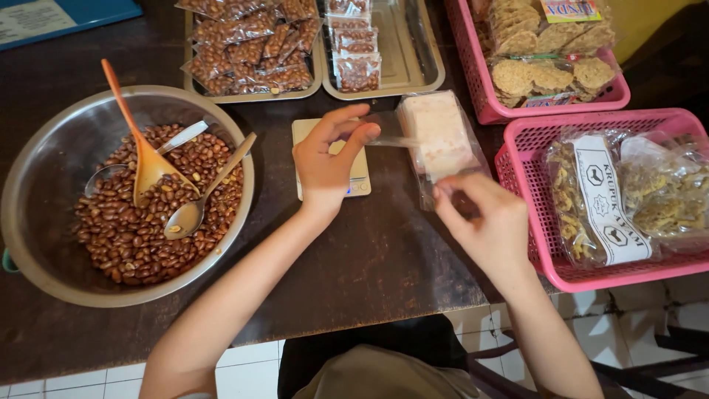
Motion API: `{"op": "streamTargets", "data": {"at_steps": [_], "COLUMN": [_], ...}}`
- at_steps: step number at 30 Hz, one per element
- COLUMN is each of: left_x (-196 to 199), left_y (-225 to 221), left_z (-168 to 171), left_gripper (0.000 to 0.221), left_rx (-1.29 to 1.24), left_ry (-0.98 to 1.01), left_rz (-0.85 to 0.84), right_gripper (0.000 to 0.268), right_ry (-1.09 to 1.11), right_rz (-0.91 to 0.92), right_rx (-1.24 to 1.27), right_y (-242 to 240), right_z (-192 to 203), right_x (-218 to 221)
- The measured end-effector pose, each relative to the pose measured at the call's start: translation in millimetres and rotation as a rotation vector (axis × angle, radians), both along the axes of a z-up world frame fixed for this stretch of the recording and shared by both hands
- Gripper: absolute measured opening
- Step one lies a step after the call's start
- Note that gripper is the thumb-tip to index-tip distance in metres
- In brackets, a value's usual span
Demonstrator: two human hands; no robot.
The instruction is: Packaging roasted peanuts into small plastic bags using a spoon and a digital scale for portion control.
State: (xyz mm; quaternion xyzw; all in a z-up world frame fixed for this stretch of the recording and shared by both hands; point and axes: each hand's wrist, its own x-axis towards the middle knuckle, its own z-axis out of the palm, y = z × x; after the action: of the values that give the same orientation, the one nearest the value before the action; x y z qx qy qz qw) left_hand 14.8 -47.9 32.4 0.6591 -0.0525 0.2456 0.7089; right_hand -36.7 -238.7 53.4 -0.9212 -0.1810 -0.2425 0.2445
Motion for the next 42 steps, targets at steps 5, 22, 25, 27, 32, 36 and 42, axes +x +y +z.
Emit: {"op": "streamTargets", "data": {"at_steps": [5, 22, 25, 27, 32, 36, 42], "left_x": [0.8, 2.2, 0.6, -1.1, -3.8, -3.5, -3.4], "left_y": [15.6, 34.6, 40.5, 43.6, 46.8, 48.3, 53.3], "left_z": [-5.1, -32.8, -28.6, -23.3, -19.5, -13.6, -9.9], "left_gripper": [0.007, 0.004, 0.005, 0.006, 0.005, 0.009, 0.019], "left_rx": [0.114, 0.076, 0.176, 0.233, 0.468, 0.546, 0.699], "left_ry": [-0.034, 0.103, -0.062, -0.181, -0.527, -0.654, -0.798], "left_rz": [0.047, -0.039, 0.028, 0.065, 0.154, 0.198, 0.33], "right_gripper": [0.04, 0.015, 0.035, 0.044, 0.036, 0.032, 0.023], "right_ry": [-0.023, 0.234, 0.063, -0.048, -0.336, -0.261, -0.018], "right_rz": [0.159, 0.179, 0.231, 0.278, 0.334, 0.35, 0.428], "right_rx": [0.255, 0.403, 0.423, 0.408, 0.13, 0.117, 0.321], "right_y": [48.1, 77.7, 73.4, 67.5, 66.5, 80.2, 81.9], "right_z": [31.4, -10.1, -6.3, -4.7, -5.1, 0.4, -1.2], "right_x": [24.8, 61.5, 56.1, 55.0, 46.5, 36.2, 32.8]}}
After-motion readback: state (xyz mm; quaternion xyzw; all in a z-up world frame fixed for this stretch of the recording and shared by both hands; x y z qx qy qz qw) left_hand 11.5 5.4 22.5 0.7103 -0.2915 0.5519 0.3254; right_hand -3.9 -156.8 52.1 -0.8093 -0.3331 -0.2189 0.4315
